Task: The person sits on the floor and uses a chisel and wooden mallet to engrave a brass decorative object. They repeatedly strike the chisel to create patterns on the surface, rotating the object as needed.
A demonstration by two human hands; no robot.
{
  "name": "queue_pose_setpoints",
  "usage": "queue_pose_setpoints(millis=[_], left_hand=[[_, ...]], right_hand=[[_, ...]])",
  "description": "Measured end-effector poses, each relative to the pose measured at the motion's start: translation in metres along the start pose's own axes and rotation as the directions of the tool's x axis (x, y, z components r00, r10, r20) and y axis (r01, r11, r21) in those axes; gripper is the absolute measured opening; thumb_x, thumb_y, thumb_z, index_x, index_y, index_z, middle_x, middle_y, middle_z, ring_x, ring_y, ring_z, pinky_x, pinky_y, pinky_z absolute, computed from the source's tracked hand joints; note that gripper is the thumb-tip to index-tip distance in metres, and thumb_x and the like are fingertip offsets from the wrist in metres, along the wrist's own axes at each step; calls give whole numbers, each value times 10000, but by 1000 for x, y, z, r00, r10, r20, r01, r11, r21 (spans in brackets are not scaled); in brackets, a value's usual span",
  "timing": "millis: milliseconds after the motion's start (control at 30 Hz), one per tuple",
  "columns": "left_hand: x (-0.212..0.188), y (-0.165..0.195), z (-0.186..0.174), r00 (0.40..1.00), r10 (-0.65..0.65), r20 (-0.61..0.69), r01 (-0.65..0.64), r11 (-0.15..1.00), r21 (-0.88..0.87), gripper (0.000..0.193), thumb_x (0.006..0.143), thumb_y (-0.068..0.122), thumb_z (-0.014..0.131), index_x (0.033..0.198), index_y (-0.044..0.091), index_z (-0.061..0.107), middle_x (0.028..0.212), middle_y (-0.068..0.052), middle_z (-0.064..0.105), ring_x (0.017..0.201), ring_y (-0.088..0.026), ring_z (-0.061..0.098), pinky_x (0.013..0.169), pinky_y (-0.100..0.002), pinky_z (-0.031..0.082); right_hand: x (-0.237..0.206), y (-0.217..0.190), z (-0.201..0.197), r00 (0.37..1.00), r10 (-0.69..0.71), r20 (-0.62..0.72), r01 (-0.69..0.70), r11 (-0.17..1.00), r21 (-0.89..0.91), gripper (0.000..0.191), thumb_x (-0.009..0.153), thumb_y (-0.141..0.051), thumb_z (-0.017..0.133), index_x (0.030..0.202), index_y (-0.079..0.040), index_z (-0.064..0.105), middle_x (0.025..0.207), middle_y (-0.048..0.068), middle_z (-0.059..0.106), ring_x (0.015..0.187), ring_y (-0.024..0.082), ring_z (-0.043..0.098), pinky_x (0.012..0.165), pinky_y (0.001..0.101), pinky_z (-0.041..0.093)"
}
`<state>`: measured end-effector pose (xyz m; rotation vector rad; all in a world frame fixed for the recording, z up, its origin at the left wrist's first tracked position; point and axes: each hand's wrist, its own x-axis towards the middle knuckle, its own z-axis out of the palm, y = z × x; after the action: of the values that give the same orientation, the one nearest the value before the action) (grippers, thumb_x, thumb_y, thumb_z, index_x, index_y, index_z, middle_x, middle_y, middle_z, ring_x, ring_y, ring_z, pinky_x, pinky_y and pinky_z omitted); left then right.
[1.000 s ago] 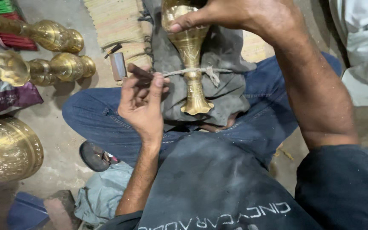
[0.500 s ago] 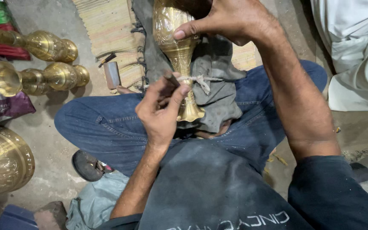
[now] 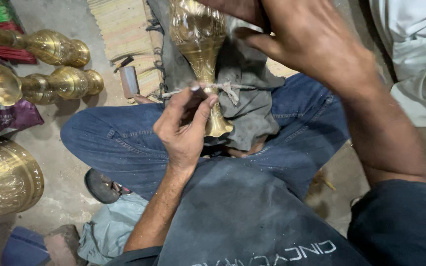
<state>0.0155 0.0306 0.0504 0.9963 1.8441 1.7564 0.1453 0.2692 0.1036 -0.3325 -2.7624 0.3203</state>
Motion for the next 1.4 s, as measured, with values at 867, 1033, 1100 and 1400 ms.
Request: queue_pose_setpoints(millis=[867, 1033, 1100, 1400], left_hand=[[-1, 4, -5, 994, 108, -5, -103, 965, 239, 297, 983, -35, 790, 1248, -19, 655, 1029, -82, 772, 902, -99, 744, 815, -255, 610], [-4, 5, -5, 999, 36, -6, -35, 981, 192, 283, 999, -36, 784, 1250, -4, 658, 1011, -79, 781, 868, -96, 746, 782, -245, 607], [-4, 6, -4, 999, -34, -21, 38, 979, 200, 242, 985, -12, 817, 1173, 14, 668, 939, -56, 792, 811, -82, 741, 727, -239, 598], [-7, 4, -2, 993, 112, -39, -101, 969, 226, 316, 988, -8, 816, 1260, -1, 655, 997, -77, 768, 843, -89, 731, 779, -240, 614]], right_hand=[[-7, -43, -70, 994, 50, 99, -28, 976, -215, 328, 924, -170, 777, 1209, -38, 684, 922, 131, 657, 794, 294, 652, 685, 400, 524], [-13, -39, -67, 989, 75, 126, -42, 968, -246, 330, 924, -201, 789, 1192, -38, 683, 875, 131, 650, 720, 274, 640, 634, 392, 520], [-14, -38, -65, 990, 60, 126, -28, 969, -245, 329, 940, -217, 788, 1192, -34, 680, 863, 133, 645, 699, 272, 635, 618, 397, 516], [-19, -34, -63, 994, 5, 112, 32, 947, -319, 292, 989, -226, 744, 1220, -65, 667, 905, 94, 650, 747, 225, 639, 678, 350, 514]])
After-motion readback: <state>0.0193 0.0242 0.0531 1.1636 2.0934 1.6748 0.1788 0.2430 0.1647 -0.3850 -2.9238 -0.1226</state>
